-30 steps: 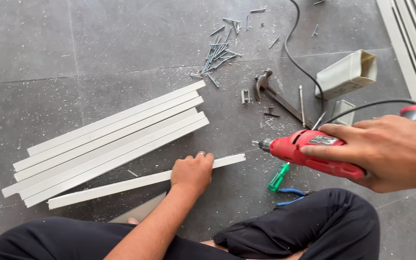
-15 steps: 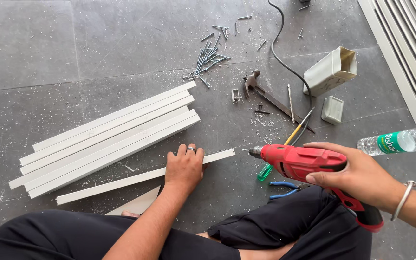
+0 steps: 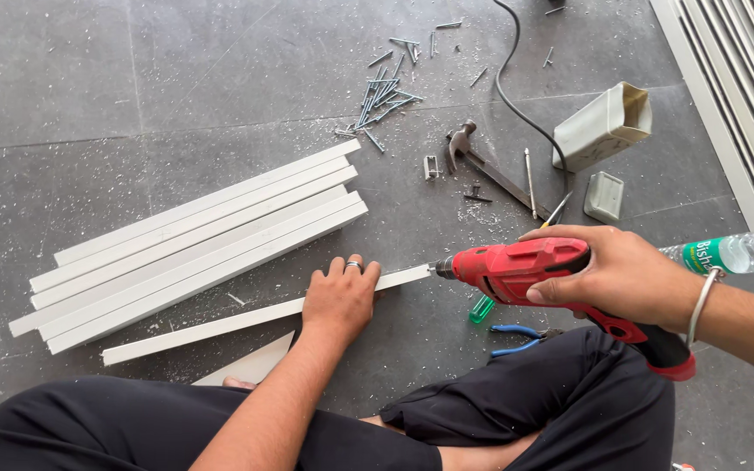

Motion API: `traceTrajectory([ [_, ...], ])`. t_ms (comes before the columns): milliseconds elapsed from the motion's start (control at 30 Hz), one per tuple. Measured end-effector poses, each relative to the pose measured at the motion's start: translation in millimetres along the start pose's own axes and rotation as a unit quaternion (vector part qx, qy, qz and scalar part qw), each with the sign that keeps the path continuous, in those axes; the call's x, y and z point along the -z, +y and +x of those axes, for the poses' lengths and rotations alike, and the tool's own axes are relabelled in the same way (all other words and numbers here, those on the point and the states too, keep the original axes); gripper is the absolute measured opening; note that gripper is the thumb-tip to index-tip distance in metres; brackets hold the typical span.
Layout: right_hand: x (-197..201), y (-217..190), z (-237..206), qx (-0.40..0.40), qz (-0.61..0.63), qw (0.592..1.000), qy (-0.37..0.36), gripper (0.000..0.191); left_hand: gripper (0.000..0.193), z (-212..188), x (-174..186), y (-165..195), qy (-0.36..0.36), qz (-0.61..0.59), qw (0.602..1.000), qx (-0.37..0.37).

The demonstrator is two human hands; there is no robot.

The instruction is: The person sits on the floor and uses a red corded drill to make holes in white plastic strips. They hold each strip steady with one hand while operating the drill with the other, then place the drilled strip aside and pick up the next one from a stack.

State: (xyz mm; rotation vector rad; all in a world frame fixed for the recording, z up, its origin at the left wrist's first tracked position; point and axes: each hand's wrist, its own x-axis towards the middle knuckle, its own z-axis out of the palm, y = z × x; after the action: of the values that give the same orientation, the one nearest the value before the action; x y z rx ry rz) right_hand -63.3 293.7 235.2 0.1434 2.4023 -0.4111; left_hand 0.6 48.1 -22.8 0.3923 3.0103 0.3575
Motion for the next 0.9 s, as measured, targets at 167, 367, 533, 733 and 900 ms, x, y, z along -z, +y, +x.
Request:
traceTrajectory([
  [167, -1.1, -13.9, 1.1, 0.003, 0.003, 1.000, -0.004, 0.062, 0.022, -0.2, -2.8, -0.7, 0.002, -0.010, 1.000, -0.002],
  [367, -5.5, -32.6, -1.8, -0.054, -0.022, 0.998, -0.001, 0.057, 0.026, -0.8, -4.0, -1.3, -0.015, -0.020, 1.000, -0.001],
  [533, -7.8, -38.3, -5.2, -0.071, -0.034, 0.997, -0.016, 0.060, 0.029, 0.0, -3.2, -0.7, -0.021, -0.028, 0.999, 0.001],
  [733, -12.4, -43.2, -6.2, -0.007, -0.030, 0.999, 0.030, 0.058, 0.033, -0.3, -1.7, -1.1, -0.004, -0.032, 0.999, -0.002],
  [900, -12.0, -50.9, -9.2, -0.052, -0.114, 0.992, 0.011, 0.067, 0.033, -0.6, 1.7, 0.5, -0.040, -0.028, 0.999, 0.000],
])
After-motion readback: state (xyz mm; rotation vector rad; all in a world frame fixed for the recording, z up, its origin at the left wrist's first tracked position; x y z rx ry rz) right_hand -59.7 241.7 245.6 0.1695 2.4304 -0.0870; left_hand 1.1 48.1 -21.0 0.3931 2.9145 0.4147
